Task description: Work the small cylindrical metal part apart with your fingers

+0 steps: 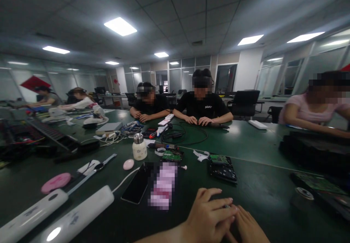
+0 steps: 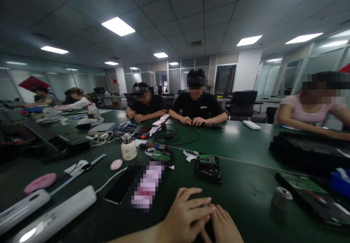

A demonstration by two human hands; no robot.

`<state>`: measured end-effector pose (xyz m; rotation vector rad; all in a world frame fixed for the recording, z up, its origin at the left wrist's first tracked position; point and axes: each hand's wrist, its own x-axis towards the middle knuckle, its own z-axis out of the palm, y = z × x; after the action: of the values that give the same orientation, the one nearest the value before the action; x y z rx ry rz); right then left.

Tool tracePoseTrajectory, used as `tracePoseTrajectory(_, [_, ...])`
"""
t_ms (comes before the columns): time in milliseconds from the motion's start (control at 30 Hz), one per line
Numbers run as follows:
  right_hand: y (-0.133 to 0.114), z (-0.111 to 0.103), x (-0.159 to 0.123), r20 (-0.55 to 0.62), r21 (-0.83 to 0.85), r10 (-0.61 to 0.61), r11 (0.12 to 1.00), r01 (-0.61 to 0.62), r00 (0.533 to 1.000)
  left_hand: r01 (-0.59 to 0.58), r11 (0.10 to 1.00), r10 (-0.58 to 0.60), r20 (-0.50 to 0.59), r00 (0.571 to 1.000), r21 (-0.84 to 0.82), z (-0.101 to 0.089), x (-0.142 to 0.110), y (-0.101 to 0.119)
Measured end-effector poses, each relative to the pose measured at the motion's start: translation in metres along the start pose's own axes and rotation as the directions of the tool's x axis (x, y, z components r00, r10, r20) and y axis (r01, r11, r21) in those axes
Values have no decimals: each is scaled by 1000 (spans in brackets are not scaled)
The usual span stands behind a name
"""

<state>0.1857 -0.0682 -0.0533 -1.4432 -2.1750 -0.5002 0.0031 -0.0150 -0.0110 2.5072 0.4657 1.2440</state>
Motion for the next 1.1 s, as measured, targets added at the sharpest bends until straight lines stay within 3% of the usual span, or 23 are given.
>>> tracePoseTrajectory(133, [-10,-14,13,106,82,137,986,-146,985,63,997,-65,-37,997,-44,-3,2,14])
tracePoseTrajectory(267, [-26,-30,13,129,66,183,979,-192,975,159,982,-168,-89,982,-99,-4,-1,37])
tracePoseTrajectory(467, [-64,-50,-17,137,40,272,959,-279,953,244,951,-266,-98,959,-189,-9,-29,82])
tracePoseTrajectory(633, [-90,-57,-38,105,16,335,941,-339,936,344,907,-390,-175,904,-243,-8,-47,114])
tracePoseTrajectory(833, [-102,-65,-40,41,-29,333,943,-332,942,389,885,-445,-219,868,-257,-2,-50,118])
tracePoseTrajectory(1100, [-98,-74,-36,33,-46,279,960,-277,960,405,871,-464,-193,865,-277,-1,-49,110])
